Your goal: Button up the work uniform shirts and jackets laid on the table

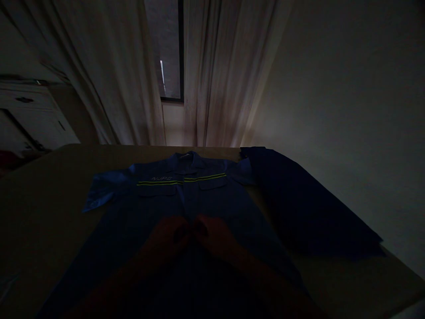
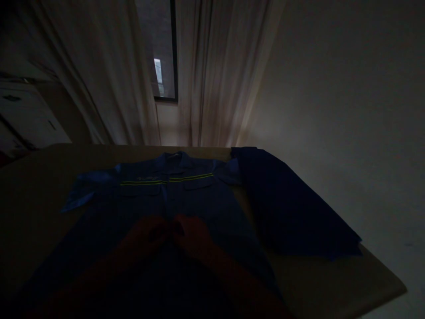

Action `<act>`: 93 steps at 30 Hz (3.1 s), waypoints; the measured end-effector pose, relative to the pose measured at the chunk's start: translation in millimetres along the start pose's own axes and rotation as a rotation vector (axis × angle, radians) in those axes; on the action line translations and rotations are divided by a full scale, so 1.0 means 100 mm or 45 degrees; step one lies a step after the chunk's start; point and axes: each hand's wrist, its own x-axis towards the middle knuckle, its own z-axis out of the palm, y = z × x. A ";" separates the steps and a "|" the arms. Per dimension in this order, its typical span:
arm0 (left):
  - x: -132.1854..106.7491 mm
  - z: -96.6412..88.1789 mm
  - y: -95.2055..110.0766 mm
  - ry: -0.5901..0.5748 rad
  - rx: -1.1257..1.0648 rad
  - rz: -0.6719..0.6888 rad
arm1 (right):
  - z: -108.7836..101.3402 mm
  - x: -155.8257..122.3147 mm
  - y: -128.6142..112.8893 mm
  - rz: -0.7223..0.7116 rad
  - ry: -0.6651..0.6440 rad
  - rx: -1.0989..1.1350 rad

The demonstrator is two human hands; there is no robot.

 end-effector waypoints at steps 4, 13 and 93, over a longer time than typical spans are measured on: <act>-0.01 0.01 0.01 0.010 -0.012 0.007 | 0.00 -0.03 -0.01 -0.048 -0.004 -0.079; 0.02 0.04 -0.05 0.000 0.016 -0.016 | 0.04 0.01 -0.03 0.011 0.042 -0.099; 0.63 -0.10 -0.17 0.158 0.480 0.116 | -0.19 -0.18 -0.20 0.054 0.023 -0.383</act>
